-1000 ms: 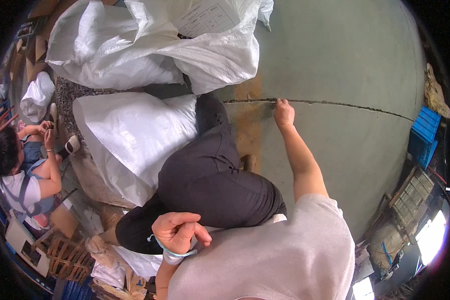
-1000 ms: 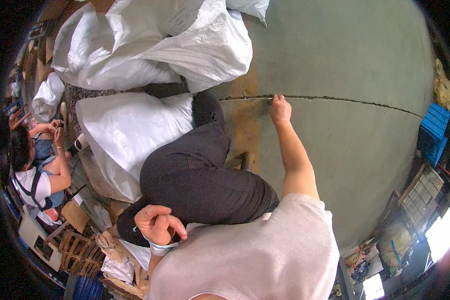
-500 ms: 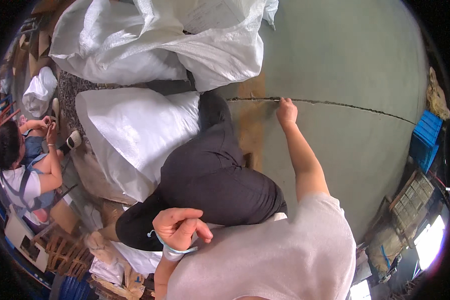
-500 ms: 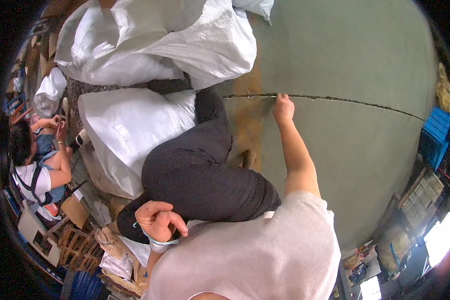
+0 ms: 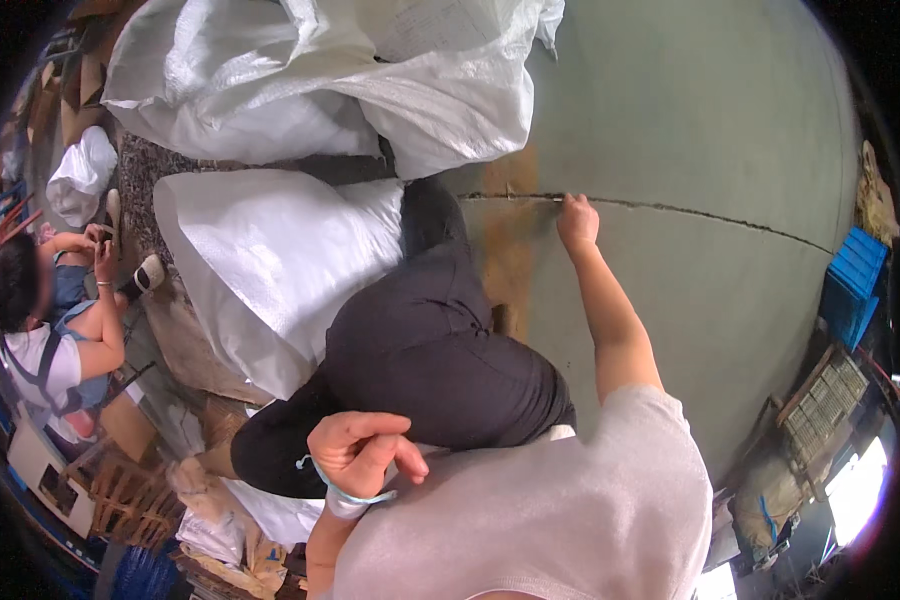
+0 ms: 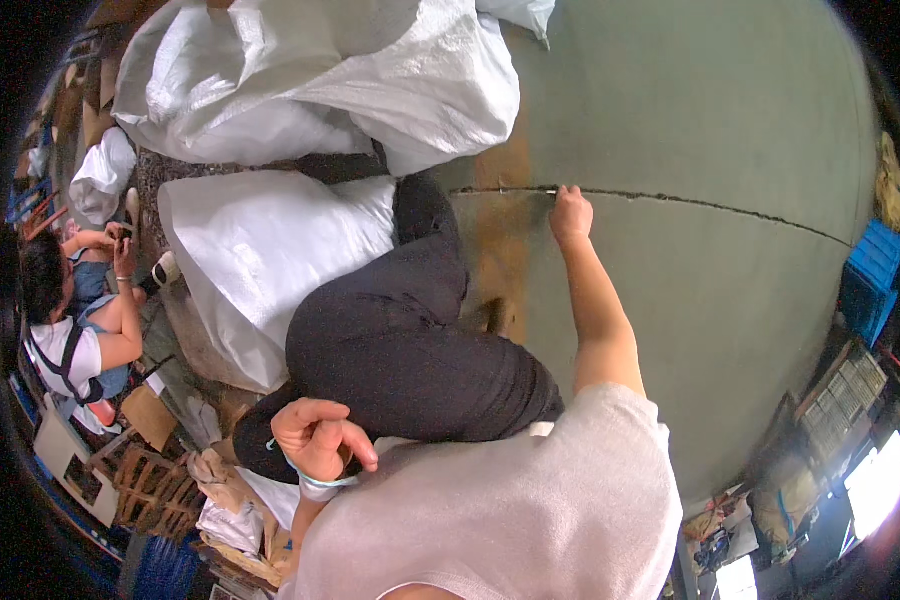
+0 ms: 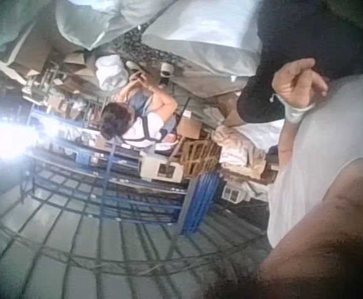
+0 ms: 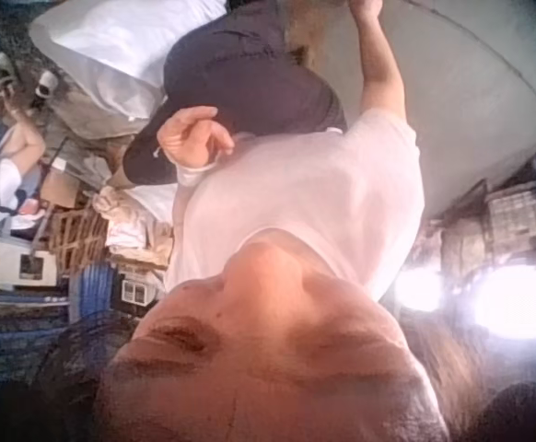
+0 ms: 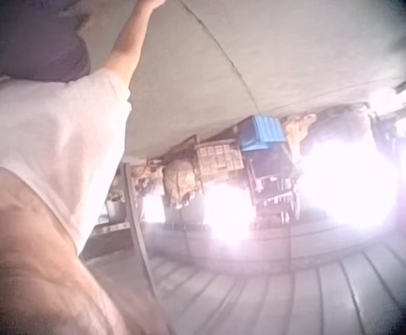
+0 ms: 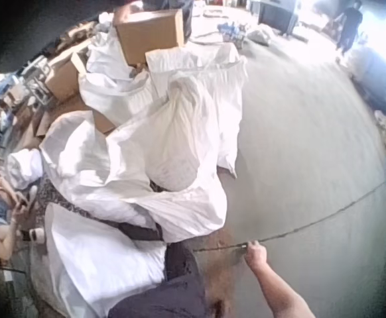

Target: The person sits on the floor and sorts small metal parts from a large pile on a tarp. They pick up handfuls of the parts, inspect them, and transfer them into a white sack. Another person is visible in the background performing a similar sorting task.

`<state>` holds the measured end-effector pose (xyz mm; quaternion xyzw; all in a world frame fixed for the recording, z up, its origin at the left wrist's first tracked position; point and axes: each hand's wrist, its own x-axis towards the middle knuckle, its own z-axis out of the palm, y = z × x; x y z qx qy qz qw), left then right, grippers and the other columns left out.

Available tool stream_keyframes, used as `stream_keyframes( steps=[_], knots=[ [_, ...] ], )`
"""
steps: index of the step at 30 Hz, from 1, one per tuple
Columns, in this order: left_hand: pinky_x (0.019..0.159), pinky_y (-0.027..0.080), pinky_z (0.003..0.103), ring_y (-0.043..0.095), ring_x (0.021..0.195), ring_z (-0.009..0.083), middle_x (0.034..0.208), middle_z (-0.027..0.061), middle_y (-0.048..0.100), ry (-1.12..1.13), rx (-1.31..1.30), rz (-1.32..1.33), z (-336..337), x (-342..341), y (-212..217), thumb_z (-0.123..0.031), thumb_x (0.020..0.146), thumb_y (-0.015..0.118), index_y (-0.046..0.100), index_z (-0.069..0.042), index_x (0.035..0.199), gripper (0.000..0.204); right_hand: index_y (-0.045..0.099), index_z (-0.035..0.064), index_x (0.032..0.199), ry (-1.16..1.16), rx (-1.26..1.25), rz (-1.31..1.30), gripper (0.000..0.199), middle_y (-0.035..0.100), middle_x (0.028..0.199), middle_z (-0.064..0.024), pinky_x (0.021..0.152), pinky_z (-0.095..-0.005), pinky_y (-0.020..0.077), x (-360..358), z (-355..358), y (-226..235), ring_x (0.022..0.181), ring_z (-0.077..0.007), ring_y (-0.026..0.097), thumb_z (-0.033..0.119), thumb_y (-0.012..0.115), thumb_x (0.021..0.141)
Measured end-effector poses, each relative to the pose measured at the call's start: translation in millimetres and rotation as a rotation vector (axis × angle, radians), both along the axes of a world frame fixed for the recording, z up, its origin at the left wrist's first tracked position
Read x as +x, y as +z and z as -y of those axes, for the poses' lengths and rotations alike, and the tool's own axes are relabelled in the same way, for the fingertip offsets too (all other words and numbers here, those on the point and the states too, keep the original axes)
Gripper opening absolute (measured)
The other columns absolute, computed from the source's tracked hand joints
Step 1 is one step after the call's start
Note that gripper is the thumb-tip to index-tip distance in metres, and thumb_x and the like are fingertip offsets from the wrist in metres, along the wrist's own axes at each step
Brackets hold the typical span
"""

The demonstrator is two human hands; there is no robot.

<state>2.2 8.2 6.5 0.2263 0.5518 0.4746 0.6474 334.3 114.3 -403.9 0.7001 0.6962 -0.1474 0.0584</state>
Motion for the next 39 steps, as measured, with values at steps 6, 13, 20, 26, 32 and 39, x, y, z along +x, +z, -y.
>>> stream_keyframes(
  steps=[6,13,20,26,32,39],
  knots=[
    [0.041,0.051,0.028,0.063,0.047,0.0206,0.059,0.0179,0.063,0.003,0.024,0.009,-1,-1,-1,0.003,0.087,0.05,0.061,0.01,0.093,0.014,0.058,0.0072,0.089,-0.012,-0.001,-0.014,0.011,0.059,0.086,-0.0155,0.063,-0.0439,0.052,3,7,-4,0.075,-0.0356,0.063,0.01,0.053,0.08],
    [0.042,0.051,0.027,0.063,0.047,0.0205,0.059,0.0176,0.063,0.007,0.004,0.018,-1,-2,-2,0.004,0.087,0.051,0.061,0.01,0.093,0.014,0.058,0.0046,0.091,0.001,-0.004,-0.003,0.014,0.06,0.09,-0.0161,0.066,-0.0418,0.0524,0,10,1,0.077,-0.0338,0.064,0.007,0.053,0.078],
    [0.042,0.052,0.028,0.063,0.048,0.0205,0.059,0.0175,0.063,-0.014,0.015,0.025,-3,-5,-3,0.003,0.088,0.051,0.062,0.01,0.094,0.014,0.059,0.0065,0.084,0.016,0.086,-0.011,0.009,0.059,0.083,-0.0136,0.062,-0.0419,0.0524,4,19,-3,0.069,-0.0337,0.063,0.006,0.056,0.076],
    [0.043,0.052,0.028,0.063,0.048,0.0208,0.059,0.0178,0.064,-0.033,-0.006,0.02,0,-4,-1,0.002,0.088,0.052,0.062,0.01,0.094,0.014,0.06,0.0087,0.088,-0.054,0.115,-0.107,0.012,0.059,0.085,-0.0131,0.064,-0.042,0.0519,-9,18,11,0.075,-0.0335,0.063,0.008,0.056,0.077],
    [0.043,0.052,0.029,0.064,0.05,0.0209,0.06,0.0181,0.064,-0.065,0.024,0.033,-7,-5,-1,0.0,0.089,0.053,0.062,0.01,0.094,0.014,0.059,0.0051,0.087,-0.063,-0.032,-0.03,0.011,0.06,0.091,-0.0158,0.069,-0.0421,0.0522,-19,-3,10,0.082,-0.0345,0.063,0.009,0.054,0.079],
    [0.044,0.052,0.029,0.064,0.05,0.0208,0.06,0.0181,0.064,-0.055,0.027,0.035,-5,-1,-2,0.001,0.089,0.053,0.062,0.01,0.096,0.014,0.059,0.0048,0.088,-0.019,-0.116,-0.021,0.012,0.06,0.092,-0.0168,0.07,-0.0426,0.0524,-15,-8,7,0.082,-0.0351,0.064,0.009,0.053,0.078]
  ],
)
